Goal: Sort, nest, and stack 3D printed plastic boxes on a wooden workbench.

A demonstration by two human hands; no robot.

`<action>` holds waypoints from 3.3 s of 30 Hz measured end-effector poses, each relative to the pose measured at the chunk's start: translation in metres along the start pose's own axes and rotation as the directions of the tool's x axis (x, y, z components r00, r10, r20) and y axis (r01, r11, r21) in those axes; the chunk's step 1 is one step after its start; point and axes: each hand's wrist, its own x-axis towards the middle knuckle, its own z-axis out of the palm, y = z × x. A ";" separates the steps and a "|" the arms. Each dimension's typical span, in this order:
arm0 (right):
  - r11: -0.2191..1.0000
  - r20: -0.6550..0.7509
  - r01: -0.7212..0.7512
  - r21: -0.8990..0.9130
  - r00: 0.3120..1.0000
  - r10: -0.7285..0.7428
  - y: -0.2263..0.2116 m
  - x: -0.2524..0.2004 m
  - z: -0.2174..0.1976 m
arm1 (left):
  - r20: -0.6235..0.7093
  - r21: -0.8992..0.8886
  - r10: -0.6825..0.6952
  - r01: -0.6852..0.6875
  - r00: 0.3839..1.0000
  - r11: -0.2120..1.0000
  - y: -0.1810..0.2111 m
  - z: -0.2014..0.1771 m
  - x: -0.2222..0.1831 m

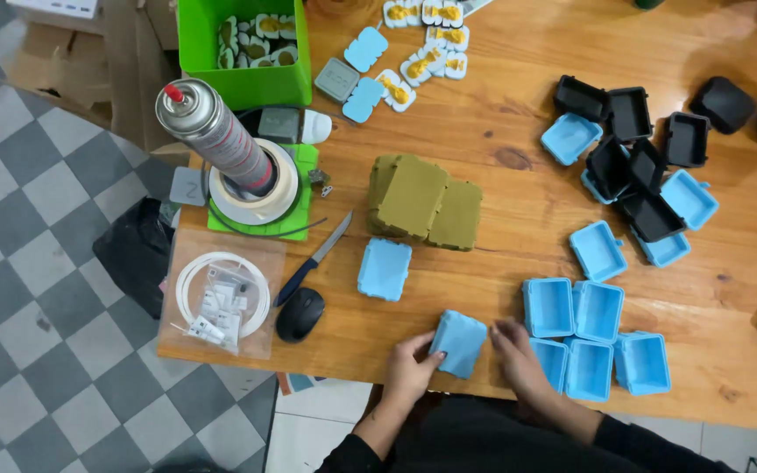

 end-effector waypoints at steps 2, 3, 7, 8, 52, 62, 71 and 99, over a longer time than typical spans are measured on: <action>0.981 0.194 -0.157 0.110 0.972 0.134 0.000 -0.013 0.001 | 0.033 -0.039 -0.072 0.073 0.997 0.997 0.012 -0.003 -0.002; 0.929 0.399 -0.327 0.174 0.886 0.236 0.000 -0.020 0.001 | 0.062 -0.081 -0.152 0.156 0.986 0.984 0.018 -0.003 -0.003; 0.993 0.428 -0.079 0.087 0.903 0.034 -0.039 -0.032 0.015 | -0.024 0.093 0.057 -0.055 0.998 0.994 0.077 -0.040 -0.010; 0.996 0.443 0.079 0.048 0.892 -0.092 -0.059 -0.042 0.022 | -0.093 0.128 0.085 -0.073 0.992 0.989 0.090 -0.055 -0.010; 0.241 0.121 0.388 -0.890 0.710 -0.694 -0.090 0.043 -0.148 | 0.182 0.600 0.564 -0.546 0.805 0.585 0.078 0.014 -0.038; 0.136 0.624 0.744 -0.654 0.632 -0.460 -0.098 -0.067 -0.077 | 0.374 0.040 0.006 -0.023 0.927 0.999 0.100 0.046 -0.054; 0.209 0.535 0.785 -0.583 0.565 -0.629 -0.053 -0.061 -0.043 | 0.207 -0.447 -0.227 0.299 0.952 0.843 0.065 0.046 -0.039; 0.128 0.518 0.639 -0.758 0.710 -0.478 -0.032 -0.025 0.017 | 0.094 -0.073 -0.189 0.196 0.977 0.978 0.053 -0.002 -0.024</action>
